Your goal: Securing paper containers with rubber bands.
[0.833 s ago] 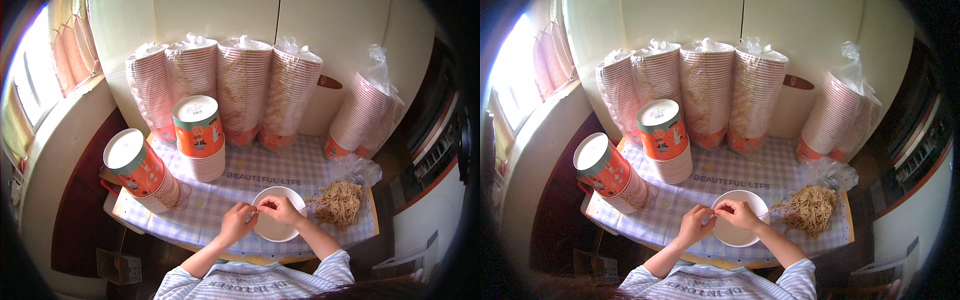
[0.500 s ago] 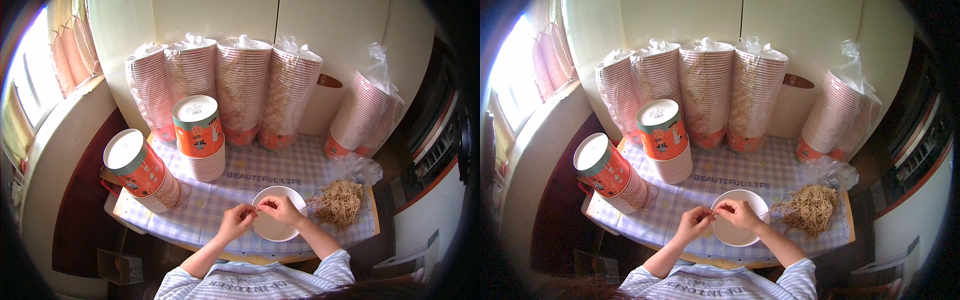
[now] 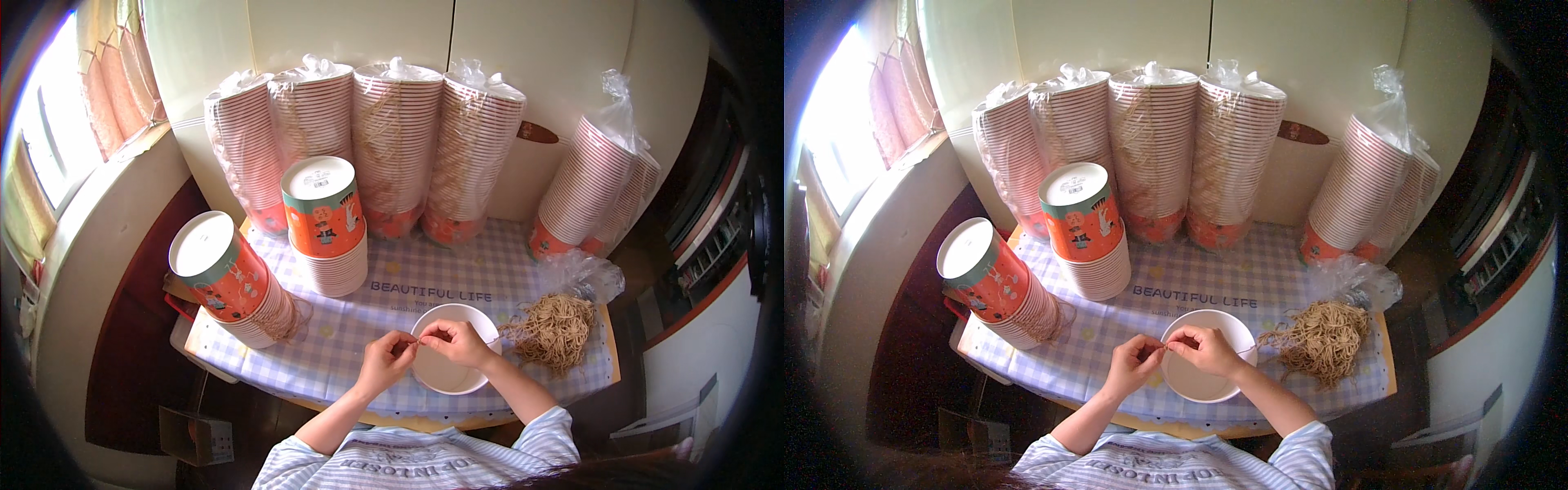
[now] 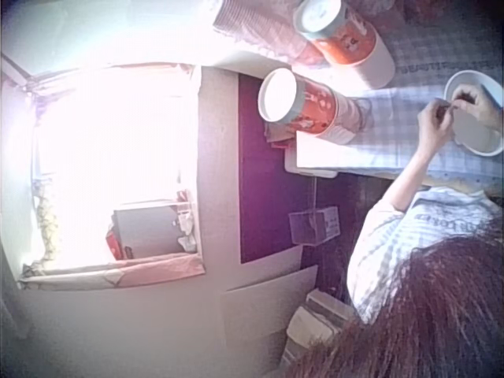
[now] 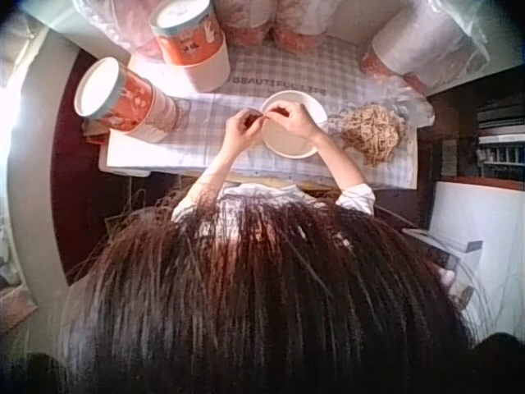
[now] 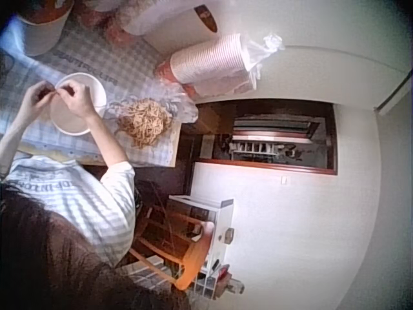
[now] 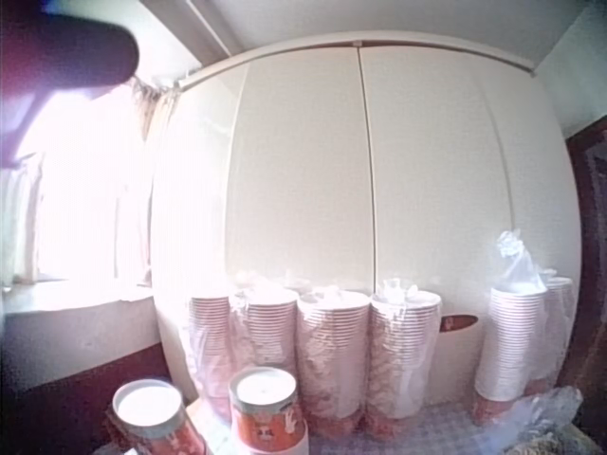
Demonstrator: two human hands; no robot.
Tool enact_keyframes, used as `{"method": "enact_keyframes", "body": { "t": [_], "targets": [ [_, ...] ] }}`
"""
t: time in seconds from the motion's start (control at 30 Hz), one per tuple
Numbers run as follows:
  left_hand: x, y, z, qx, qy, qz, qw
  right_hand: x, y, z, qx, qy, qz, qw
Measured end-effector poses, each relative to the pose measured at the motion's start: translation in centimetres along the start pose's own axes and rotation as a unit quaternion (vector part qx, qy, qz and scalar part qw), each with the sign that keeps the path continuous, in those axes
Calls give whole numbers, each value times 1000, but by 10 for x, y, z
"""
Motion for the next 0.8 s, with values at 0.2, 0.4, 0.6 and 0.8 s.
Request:
{"method": "enact_keyframes", "body": {
  "t": [0.2,0.4,0.6,0.8],
  "targets": [
    [5,0,-1,-13,2,15,1000,1,0,0,-4,-14,-10,1000],
    [2,1,-1,-16,21,32,999,0,0,0,-10,-28,-33,999],
    [2,1,-3,-27,-18,6,999,7,0,1,-2,-61,-48,997],
    [5,2,-5,-29,-6,28,999,13,-1,2,3,-83,-82,993]
  ]
}}
Point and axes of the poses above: each hand's wrist, its own y-axis towards the middle knuckle, its own z-axis out of the palm, x = y × z, the point moved 6 cm from there along y, towards the middle knuckle, and after that the axes turned 12 degrees about -x, right-handed, at the moved point
